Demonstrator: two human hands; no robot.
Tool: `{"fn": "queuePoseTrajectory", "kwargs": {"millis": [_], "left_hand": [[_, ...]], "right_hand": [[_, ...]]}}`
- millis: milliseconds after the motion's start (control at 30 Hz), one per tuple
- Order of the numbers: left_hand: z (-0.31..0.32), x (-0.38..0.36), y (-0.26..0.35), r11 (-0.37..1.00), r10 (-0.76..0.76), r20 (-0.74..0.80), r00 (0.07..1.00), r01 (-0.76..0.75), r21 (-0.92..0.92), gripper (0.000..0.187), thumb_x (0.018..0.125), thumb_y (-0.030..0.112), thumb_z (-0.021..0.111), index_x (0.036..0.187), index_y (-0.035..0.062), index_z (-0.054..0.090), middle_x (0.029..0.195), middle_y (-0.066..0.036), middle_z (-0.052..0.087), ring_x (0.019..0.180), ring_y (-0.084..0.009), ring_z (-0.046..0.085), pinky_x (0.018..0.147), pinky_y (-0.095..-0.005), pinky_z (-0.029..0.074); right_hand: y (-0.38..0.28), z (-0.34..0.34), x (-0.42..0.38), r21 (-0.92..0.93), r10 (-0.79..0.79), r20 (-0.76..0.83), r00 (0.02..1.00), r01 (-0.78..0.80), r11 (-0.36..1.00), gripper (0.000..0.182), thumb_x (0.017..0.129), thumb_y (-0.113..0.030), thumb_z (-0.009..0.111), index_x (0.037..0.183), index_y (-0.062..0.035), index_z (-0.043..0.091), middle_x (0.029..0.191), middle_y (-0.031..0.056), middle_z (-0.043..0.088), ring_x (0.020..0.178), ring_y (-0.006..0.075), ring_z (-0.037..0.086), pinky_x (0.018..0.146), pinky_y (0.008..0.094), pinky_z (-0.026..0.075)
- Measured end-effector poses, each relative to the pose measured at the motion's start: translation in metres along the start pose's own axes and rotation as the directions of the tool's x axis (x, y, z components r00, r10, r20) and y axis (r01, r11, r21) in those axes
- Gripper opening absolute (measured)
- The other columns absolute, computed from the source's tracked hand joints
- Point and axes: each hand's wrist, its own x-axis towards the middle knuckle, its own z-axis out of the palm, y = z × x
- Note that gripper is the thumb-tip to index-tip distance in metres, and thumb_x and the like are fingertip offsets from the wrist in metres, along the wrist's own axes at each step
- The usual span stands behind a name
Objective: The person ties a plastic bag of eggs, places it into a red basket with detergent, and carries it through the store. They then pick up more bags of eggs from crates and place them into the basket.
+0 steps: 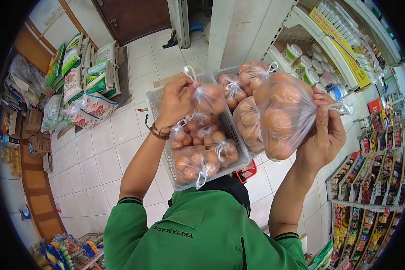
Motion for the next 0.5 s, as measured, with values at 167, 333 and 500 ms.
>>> {"fn": "queuePoseTrajectory", "kwargs": {"millis": [167, 333, 500], "left_hand": [[0.018, -0.031, 0.019, 0.998, 0.027, 0.344, 0.938, -0.004, -0.067, 0.010, 0.091, 0.005, 0.070, 0.086, -0.0033, 0.068, 0.083, -0.011, 0.063, 0.075, -0.0212, 0.060, 0.071, -0.0321, 0.048], [0.041, -0.050, 0.038, 0.974, 0.100, 0.658, 0.747, 0.061, -0.217, 0.009, 0.092, 0.006, 0.069, 0.091, -0.0035, 0.070, 0.091, -0.013, 0.067, 0.082, -0.0268, 0.064, 0.074, -0.0373, 0.050], [0.059, -0.057, 0.038, 0.952, 0.266, 0.710, 0.652, -0.059, -0.302, 0.013, 0.090, 0.006, 0.069, 0.100, -0.0025, 0.068, 0.094, -0.013, 0.066, 0.089, -0.0344, 0.063, 0.079, -0.0417, 0.050]], "right_hand": [[-0.002, -0.005, 0.000, 0.047, -0.002, -0.035, 0.999, 0.004, 0.999, 0.013, 0.098, -0.002, 0.064, 0.093, 0.0084, 0.069, 0.099, 0.0183, 0.070, 0.106, 0.0322, 0.064, 0.107, 0.0513, 0.045], [-0.004, -0.011, -0.004, 0.060, -0.024, -0.011, 1.000, 0.024, 0.998, 0.013, 0.099, -0.001, 0.062, 0.094, 0.0087, 0.069, 0.099, 0.0189, 0.070, 0.107, 0.0329, 0.064, 0.107, 0.0518, 0.044], [-0.008, -0.010, -0.009, 0.044, -0.028, 0.008, 1.000, 0.027, 0.999, 0.014, 0.098, -0.003, 0.063, 0.093, 0.0082, 0.069, 0.098, 0.0198, 0.069, 0.106, 0.0334, 0.064, 0.107, 0.0508, 0.044]]}}
